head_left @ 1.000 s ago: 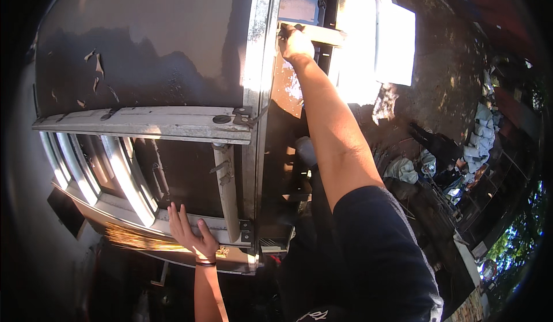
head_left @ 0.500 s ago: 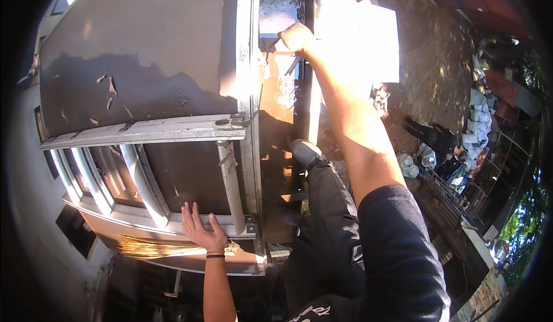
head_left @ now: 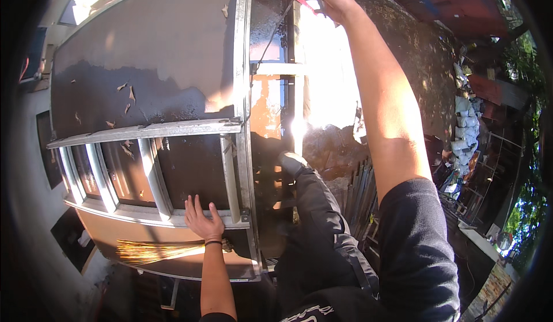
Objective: The person cleans a large flat surface using a broom and a scraper. They sweep debris and scrape off residue from the surface, moving across different sections.
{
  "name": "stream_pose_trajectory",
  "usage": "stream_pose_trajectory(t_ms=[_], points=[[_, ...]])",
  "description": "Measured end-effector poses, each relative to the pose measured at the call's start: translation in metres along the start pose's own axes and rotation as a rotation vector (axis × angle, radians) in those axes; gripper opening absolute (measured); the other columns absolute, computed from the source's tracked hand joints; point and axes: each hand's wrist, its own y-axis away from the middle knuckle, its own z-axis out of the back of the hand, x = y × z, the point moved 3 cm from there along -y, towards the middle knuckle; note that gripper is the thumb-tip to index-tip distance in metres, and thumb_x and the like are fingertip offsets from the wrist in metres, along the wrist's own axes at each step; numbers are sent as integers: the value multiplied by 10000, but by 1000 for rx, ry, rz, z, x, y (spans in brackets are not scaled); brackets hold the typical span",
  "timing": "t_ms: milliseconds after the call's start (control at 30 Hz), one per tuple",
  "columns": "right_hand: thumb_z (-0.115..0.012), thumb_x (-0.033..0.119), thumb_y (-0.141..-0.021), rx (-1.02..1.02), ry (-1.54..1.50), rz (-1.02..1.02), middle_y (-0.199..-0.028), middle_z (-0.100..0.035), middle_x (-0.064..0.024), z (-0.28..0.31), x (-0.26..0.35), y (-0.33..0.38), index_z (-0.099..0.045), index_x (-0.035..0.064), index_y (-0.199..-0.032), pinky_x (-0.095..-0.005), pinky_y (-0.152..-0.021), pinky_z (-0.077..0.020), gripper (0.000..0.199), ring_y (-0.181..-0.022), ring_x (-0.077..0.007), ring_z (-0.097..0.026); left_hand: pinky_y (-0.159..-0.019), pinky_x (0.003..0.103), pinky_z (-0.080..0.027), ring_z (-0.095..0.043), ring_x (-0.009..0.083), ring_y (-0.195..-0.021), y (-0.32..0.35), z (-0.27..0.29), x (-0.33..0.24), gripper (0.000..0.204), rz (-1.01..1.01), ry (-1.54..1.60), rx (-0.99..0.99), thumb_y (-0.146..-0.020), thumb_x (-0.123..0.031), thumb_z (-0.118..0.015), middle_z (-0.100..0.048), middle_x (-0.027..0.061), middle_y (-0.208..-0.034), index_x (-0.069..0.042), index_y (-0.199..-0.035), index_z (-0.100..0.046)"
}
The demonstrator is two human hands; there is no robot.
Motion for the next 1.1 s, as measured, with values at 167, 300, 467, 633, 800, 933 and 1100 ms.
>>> stream_pose_trajectory(t_ms=[167, 300, 467, 633, 800, 933, 1100], points=[[-570, 503, -986, 35, 631, -430, -1526, -470, -296, -132, -128, 115, -364, -16, -1566, -463, -1198, -345, 805, -1424, -435, -453, -1126, 534, -324, -462, 387, -1404, 6, 3, 16, 535, 54, -41, 2, -948, -380, -610, -543, 171, -1489, -46, -1366, -617], [-523, 218, -1008, 313, -213, -960, -1168, -685, -187, -218, -203, 213, -637, 6, -1309, -453, -997, -534, 386, -1085, -322, -675, -1126, 528, -324, -464, 389, -1403, 0, -6, -2, 540, -12, 5, -4, -946, -381, -612, -546, 172, -1485, -43, -1367, -615], [-459, 146, -1008, -474, -1310, -806, -745, -525, -49, -245, -208, 219, -562, 100, -860, -401, -603, -441, 187, -640, -202, -505, -1117, 525, -335, -468, 387, -1399, 1, -4, 2, 532, -11, 1, -4, -948, -381, -619, -553, 170, -1478, -43, -1359, -618], [-455, 207, -1001, -534, -1391, -597, -618, -239, 37, -177, -151, 284, -373, 168, -742, -314, -517, -278, 275, -547, -134, -271, -1112, 521, -343, -478, 379, -1389, 5, 4, 12, 532, 3, -25, -34, -947, -388, -626, -555, 162, -1477, -47, -1355, -622], [-466, 286, -1058, -585, -1388, -413, -691, -376, -18, -138, -30, 363, -436, 134, -783, -441, -809, -462, 315, -639, -200, -409, -1121, 517, -343, -469, 361, -1401, 5, 4, 8, 525, 41, -1, -34, -940, -393, -630, -552, 159, -1481, -58, -1343, -634], [-656, 392, -967, -730, -1390, -490, -886, -605, -94, -126, -37, 396, -590, 54, -948, -487, -811, -520, 346, -774, -276, -578, -1131, 516, -333, -456, 352, -1411, 5, 3, 12, 542, 55, 29, -60, -936, -414, -623, -554, 163, -1474, -58, -1344, -633], [-663, 286, -976, -376, -1523, -474, -842, -650, -59, -47, -61, 354, -620, 43, -927, -397, -756, -498, 251, -773, -237, -597, -1141, 520, -324, -446, 352, -1417, -2, 8, 9, 566, 86, 91, -58, -932, -431, -617, -552, 171, -1472, -47, -1347, -627]])
